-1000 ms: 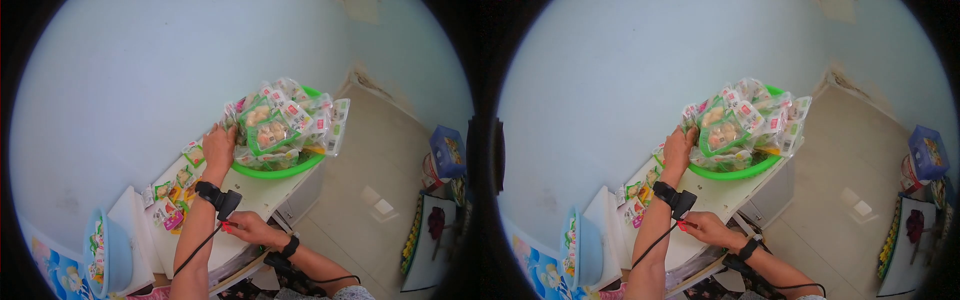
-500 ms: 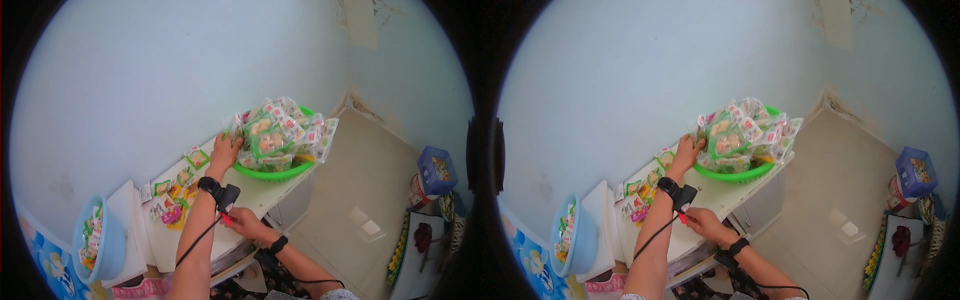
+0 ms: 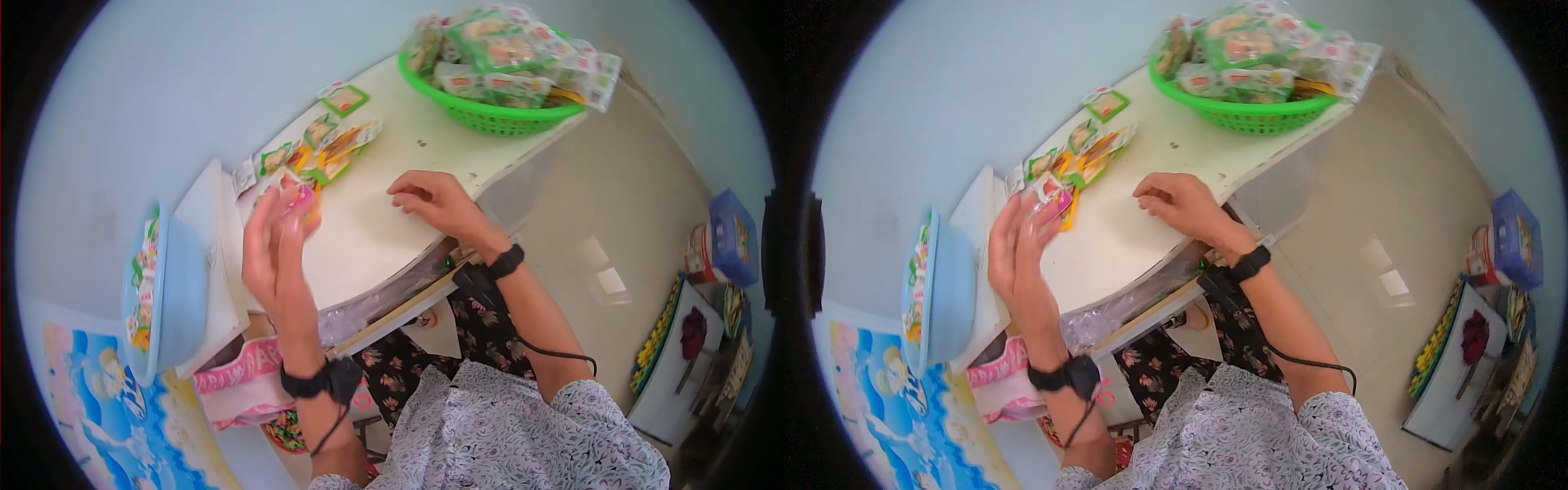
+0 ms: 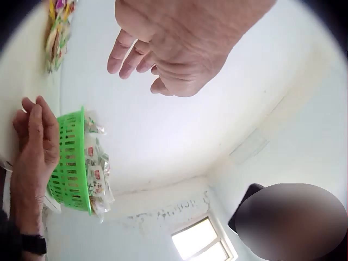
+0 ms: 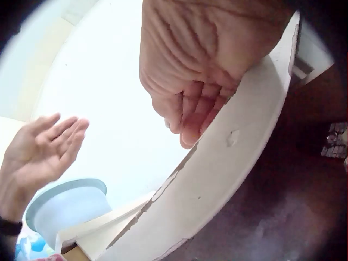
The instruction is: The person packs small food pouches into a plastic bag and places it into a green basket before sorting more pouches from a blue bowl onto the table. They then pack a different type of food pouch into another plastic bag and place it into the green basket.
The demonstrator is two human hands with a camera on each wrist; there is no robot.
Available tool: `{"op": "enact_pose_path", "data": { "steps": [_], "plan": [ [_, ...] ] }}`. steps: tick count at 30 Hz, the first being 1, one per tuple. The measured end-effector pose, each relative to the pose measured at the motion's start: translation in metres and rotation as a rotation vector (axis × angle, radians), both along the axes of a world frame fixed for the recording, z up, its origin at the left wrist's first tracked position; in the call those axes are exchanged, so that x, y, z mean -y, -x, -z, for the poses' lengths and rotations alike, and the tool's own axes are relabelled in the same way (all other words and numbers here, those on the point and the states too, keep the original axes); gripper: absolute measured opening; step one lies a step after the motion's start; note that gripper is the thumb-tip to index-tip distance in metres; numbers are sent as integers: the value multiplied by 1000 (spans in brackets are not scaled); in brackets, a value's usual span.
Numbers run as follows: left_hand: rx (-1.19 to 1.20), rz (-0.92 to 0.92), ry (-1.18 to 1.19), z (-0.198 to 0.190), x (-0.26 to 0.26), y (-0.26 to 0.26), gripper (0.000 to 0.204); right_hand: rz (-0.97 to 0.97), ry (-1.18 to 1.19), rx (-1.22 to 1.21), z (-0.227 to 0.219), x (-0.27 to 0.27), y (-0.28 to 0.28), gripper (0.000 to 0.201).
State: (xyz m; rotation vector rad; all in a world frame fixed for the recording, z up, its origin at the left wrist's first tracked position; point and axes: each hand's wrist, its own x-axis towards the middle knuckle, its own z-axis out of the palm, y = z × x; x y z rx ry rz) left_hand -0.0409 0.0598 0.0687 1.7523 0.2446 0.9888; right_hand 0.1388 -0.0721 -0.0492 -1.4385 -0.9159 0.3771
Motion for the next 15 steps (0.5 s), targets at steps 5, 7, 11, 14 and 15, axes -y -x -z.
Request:
{"op": "enact_pose_path", "data": {
  "steps": [5, 7, 11, 14, 15],
  "plan": [
    [-119, -201, 104, 68, -1, 101, 27, 8, 25, -12, -2, 0, 4, 16],
    [-215, -230, 89, 97, 8, 124, 24, 16, 21, -6, -2, -1, 1, 16],
    [-433, -289, -213, 108, 7, 147, 19, 65, -5, -1, 4, -5, 6, 16],
    [-465, -348, -280, 112, 3, 152, 18, 114, 7, 15, 0, -10, 10, 14],
    [-473, -343, -313, 114, 2, 151, 19, 121, 21, 28, 0, -10, 10, 14]
  ]
}}
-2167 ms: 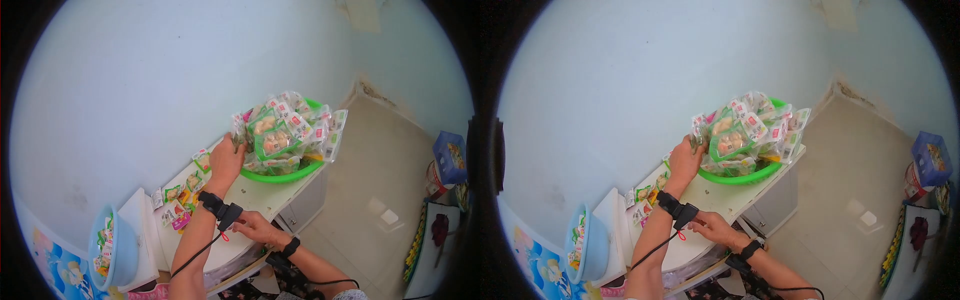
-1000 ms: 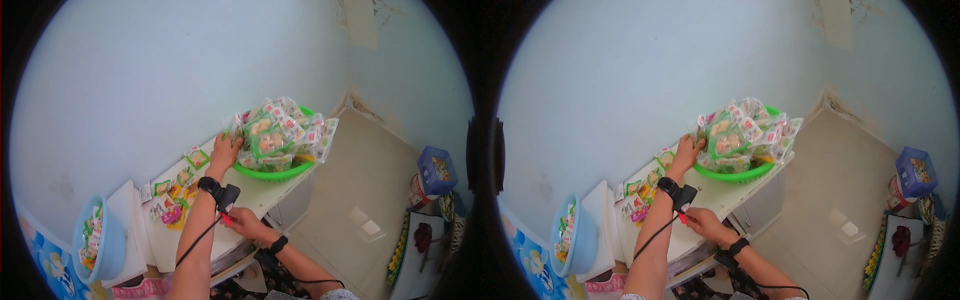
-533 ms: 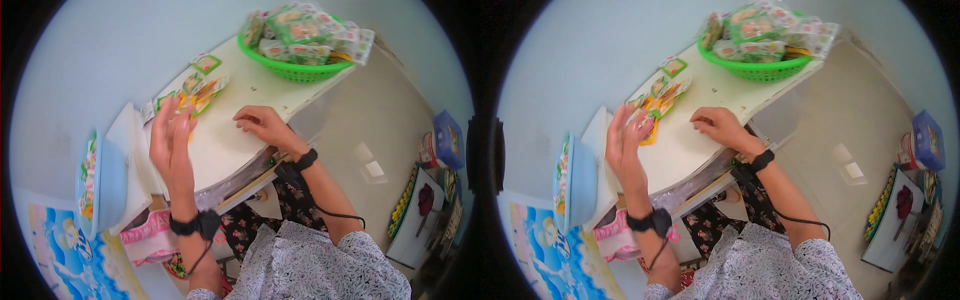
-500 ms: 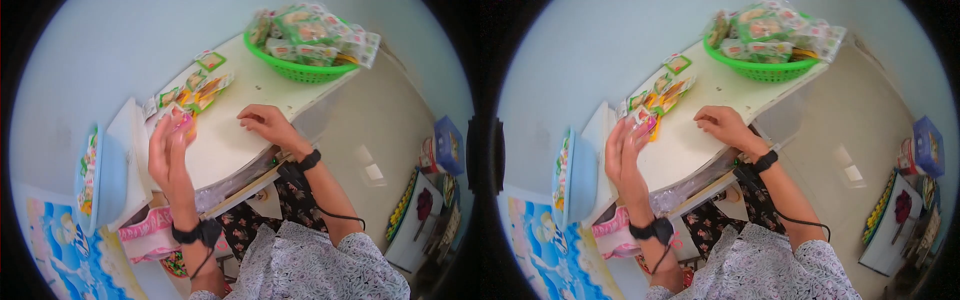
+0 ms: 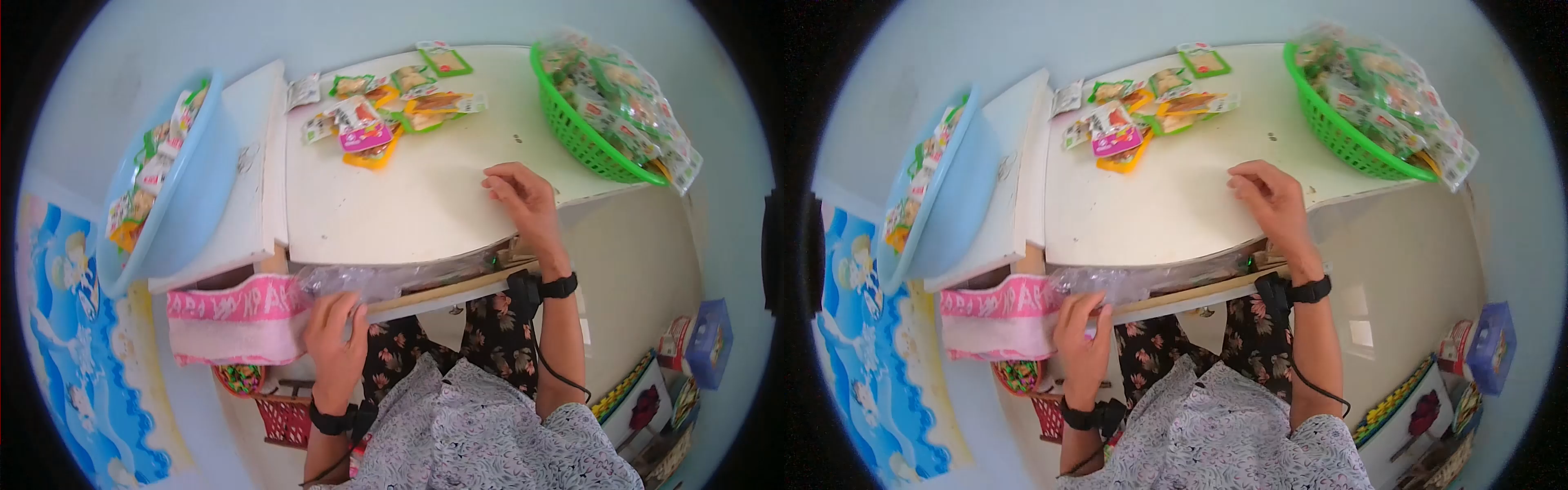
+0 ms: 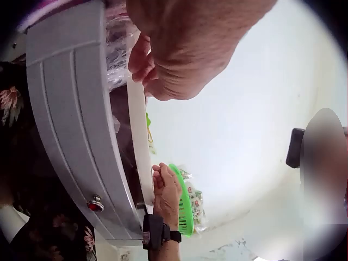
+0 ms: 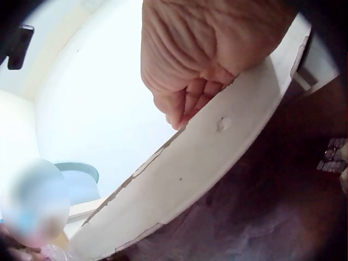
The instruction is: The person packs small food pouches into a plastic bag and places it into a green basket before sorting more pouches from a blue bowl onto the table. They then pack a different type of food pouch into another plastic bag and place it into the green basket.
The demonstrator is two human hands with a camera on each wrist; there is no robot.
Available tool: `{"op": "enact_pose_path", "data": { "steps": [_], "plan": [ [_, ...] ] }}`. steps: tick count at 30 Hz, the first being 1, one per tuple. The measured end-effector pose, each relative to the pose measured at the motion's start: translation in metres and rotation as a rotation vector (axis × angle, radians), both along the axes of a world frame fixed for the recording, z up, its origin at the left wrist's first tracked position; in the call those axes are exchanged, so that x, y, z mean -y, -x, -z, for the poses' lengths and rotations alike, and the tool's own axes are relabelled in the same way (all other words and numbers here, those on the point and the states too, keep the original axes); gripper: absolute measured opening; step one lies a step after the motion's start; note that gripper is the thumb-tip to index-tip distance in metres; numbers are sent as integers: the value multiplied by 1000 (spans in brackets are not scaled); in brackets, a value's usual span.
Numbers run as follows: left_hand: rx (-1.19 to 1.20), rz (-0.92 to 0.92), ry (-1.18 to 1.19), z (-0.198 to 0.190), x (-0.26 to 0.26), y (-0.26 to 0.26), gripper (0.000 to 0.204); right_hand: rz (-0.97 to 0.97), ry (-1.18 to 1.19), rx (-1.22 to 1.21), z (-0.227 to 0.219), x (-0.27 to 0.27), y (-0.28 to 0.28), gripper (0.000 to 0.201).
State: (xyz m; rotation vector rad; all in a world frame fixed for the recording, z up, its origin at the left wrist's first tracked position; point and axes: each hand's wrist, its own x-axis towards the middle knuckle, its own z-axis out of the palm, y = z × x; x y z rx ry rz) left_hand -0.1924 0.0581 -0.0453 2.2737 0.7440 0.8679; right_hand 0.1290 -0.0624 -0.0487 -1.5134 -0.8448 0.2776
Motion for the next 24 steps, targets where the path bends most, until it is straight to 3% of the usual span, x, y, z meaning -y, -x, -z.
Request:
{"op": "enact_pose_path", "data": {
  "steps": [8, 11, 15, 18, 21, 24],
  "plan": [
    [-163, -27, -186, 2, 0, -24, 21, 27, 47, 29, 0, 1, 2, 13],
    [-214, 82, -173, 11, -3, -25, 21, 29, 3, -3, -1, -1, 6, 14],
    [-184, 144, 11, 27, 1, -24, 17, 34, 57, 4, -6, -1, 6, 13],
    [46, -33, -99, 23, 10, -22, 21, 35, 60, 17, -5, 0, 5, 13],
    [92, -364, -324, 5, 5, -10, 34, 13, 52, 11, -7, 2, 6, 14],
    [-8, -369, -186, -15, -7, -9, 40, 10, 28, -3, -5, 1, 5, 14]
  ]
}}
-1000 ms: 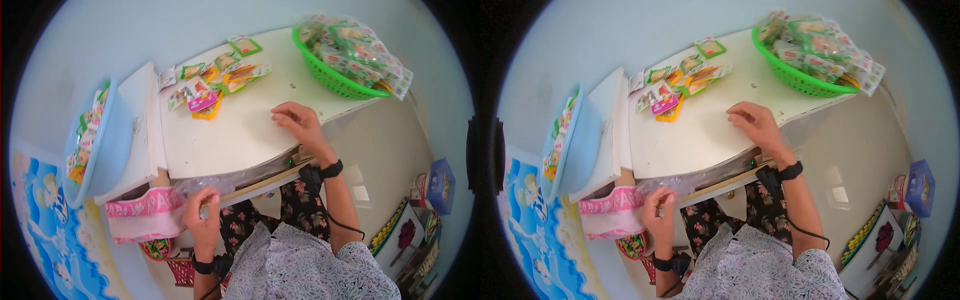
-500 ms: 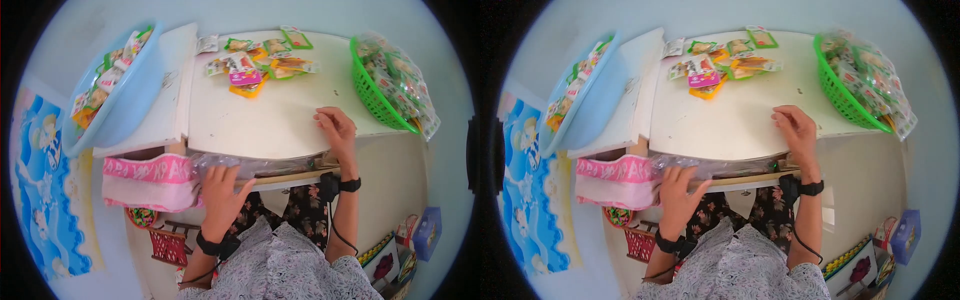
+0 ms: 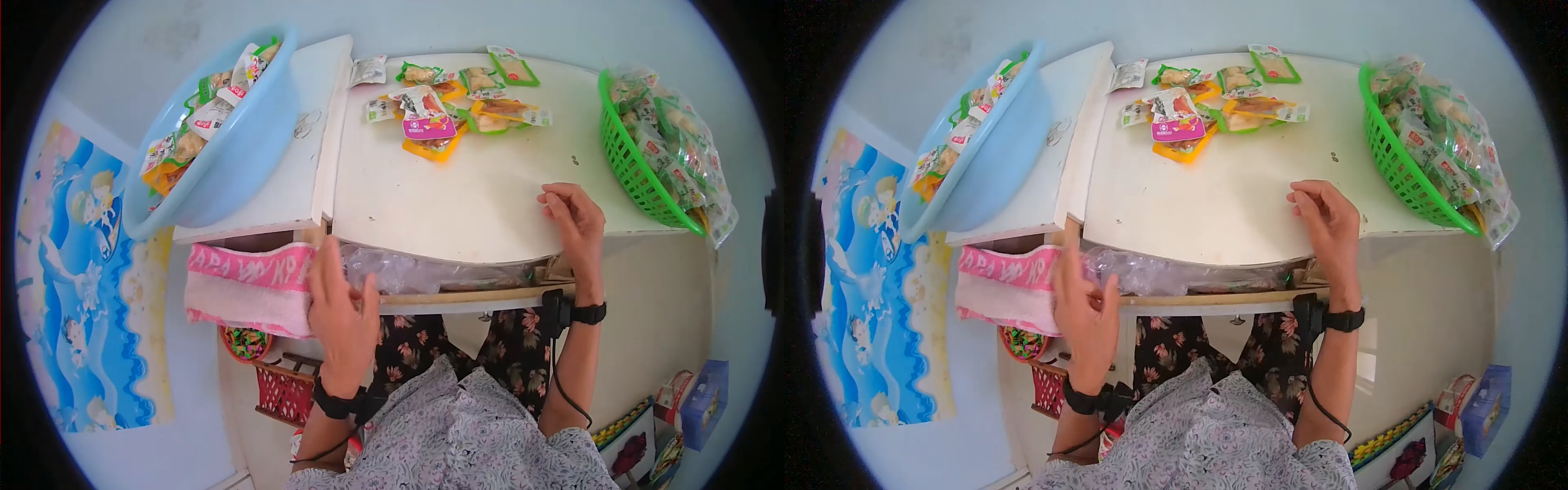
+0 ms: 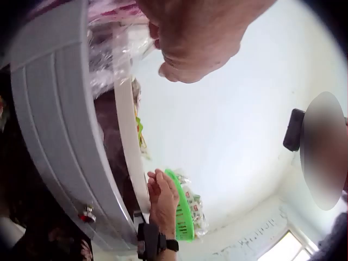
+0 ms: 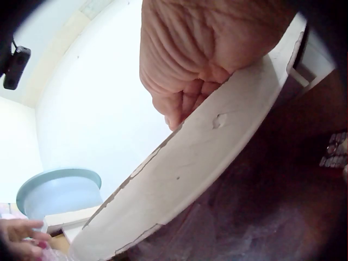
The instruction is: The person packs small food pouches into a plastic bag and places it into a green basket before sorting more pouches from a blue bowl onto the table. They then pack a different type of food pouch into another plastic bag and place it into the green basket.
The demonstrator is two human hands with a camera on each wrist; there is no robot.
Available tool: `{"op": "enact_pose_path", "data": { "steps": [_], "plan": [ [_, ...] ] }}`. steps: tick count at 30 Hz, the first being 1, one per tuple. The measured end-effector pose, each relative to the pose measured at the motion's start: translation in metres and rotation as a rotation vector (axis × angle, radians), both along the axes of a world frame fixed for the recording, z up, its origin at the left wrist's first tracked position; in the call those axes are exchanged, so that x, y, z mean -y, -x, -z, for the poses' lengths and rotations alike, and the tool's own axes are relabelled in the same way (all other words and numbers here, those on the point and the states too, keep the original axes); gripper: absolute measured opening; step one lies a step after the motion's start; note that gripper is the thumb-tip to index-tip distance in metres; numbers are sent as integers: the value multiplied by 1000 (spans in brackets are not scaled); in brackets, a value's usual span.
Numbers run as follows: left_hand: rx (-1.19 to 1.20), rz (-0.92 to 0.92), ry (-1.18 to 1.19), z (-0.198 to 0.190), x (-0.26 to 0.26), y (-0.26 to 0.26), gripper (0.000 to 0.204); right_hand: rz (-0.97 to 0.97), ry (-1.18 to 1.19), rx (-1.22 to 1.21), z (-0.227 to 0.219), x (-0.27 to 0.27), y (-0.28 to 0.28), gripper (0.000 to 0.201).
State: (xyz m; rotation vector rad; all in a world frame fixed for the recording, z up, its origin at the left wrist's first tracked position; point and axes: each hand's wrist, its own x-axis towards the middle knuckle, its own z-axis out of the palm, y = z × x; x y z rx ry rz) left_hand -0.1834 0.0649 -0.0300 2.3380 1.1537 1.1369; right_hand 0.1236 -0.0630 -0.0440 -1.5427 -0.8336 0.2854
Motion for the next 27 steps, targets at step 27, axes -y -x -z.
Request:
{"op": "enact_pose_path", "data": {
  "steps": [27],
  "plan": [
    [447, 420, 118, -51, 46, -31, 71, -187, -320, -579, -14, 36, 107, 16]
  ]
}}
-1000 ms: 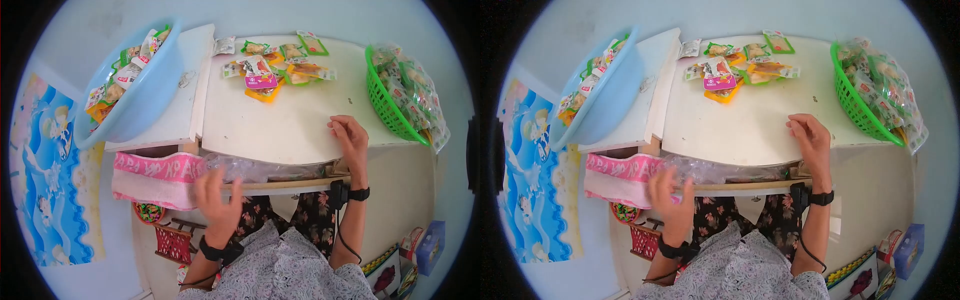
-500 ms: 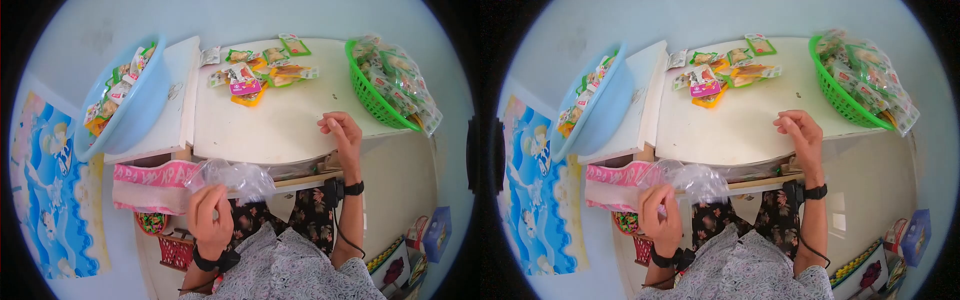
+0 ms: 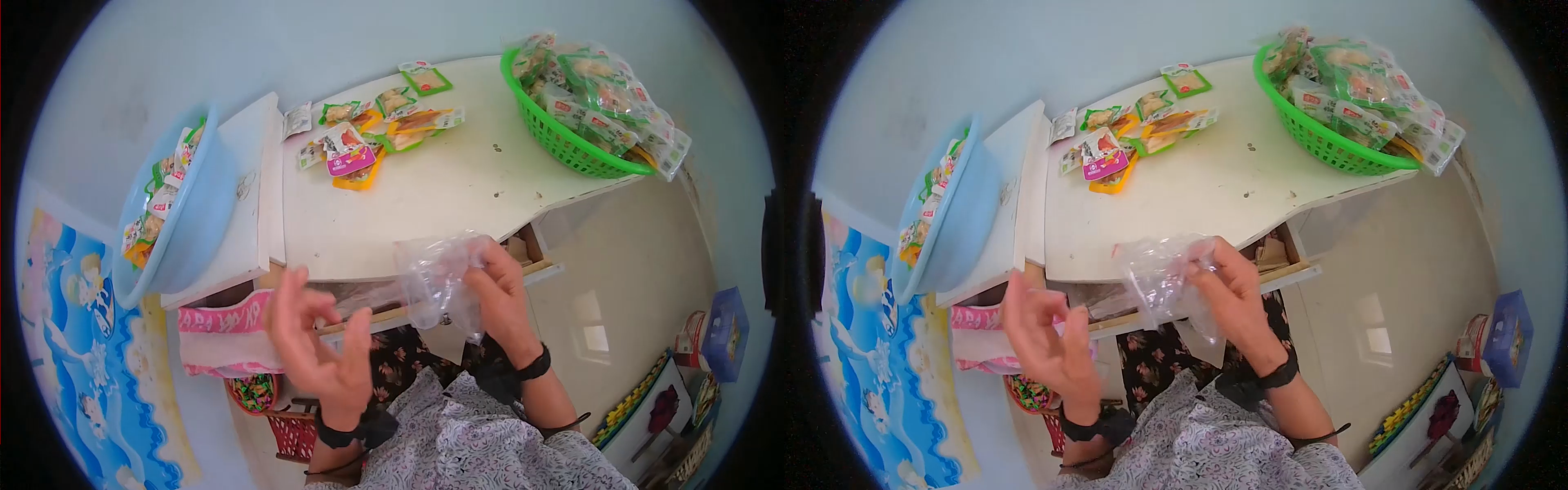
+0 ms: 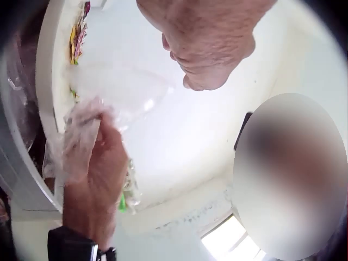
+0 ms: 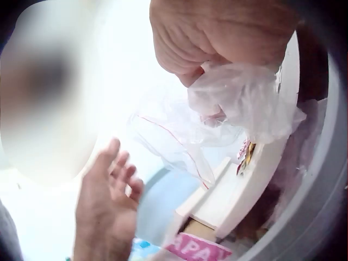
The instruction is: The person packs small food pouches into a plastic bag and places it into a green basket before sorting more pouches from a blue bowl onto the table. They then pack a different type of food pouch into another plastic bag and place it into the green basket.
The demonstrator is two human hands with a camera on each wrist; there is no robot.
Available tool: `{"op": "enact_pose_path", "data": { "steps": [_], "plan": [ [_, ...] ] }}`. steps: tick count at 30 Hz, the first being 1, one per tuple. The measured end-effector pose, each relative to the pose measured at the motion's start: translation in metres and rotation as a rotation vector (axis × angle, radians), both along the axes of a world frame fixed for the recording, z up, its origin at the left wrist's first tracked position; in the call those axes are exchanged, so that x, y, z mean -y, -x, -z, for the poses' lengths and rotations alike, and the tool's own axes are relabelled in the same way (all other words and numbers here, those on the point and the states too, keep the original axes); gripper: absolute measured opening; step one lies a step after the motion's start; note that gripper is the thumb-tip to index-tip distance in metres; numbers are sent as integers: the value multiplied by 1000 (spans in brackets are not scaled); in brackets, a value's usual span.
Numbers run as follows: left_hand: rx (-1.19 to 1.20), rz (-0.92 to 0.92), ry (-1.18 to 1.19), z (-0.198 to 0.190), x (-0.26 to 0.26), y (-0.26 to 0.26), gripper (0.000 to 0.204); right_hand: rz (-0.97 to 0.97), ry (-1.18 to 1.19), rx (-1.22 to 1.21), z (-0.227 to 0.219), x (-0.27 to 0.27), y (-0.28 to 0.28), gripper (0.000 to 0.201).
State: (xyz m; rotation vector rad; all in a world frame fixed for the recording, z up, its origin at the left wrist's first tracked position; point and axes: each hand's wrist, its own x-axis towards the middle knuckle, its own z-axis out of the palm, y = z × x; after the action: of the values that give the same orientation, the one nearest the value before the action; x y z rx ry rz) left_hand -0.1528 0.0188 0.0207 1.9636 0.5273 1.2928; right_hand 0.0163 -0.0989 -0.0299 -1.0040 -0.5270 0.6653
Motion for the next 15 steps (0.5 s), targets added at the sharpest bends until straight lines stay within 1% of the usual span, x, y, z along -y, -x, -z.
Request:
{"op": "enact_pose_path", "data": {
  "steps": [1, 2, 3, 4, 5, 6, 7, 10, 13, 15],
  "plan": [
    [2, 42, 119, -9, -4, -8, 74, -31, 14, -15, -5, 4, -4, 16],
    [3, 83, 239, -15, -6, -11, 77, -84, -23, -62, -5, 6, -5, 16],
    [-28, 227, 394, -11, -10, -11, 84, -137, -60, -111, -6, 8, -4, 15],
    [-12, 347, 566, -2, -13, -11, 85, -191, -97, -159, -6, 9, -4, 15],
    [4, 466, 738, 10, -15, -10, 85, -184, -62, -94, -5, 9, -2, 15],
    [20, 585, 911, 13, -16, -11, 87, -178, -26, -29, -5, 8, 0, 15],
    [57, 652, 1031, 12, -14, -9, 83, -171, 12, 35, -5, 7, 1, 14],
    [-58, 545, 915, 2, -4, -12, 67, -133, 116, 119, -7, 6, 5, 25],
    [-256, 466, 718, 30, -13, 2, 36, -88, 115, 182, -16, 1, 14, 46],
    [-17, 407, 835, 36, -10, 3, 23, -72, 212, 351, -27, 1, 19, 58]
  ]
}}
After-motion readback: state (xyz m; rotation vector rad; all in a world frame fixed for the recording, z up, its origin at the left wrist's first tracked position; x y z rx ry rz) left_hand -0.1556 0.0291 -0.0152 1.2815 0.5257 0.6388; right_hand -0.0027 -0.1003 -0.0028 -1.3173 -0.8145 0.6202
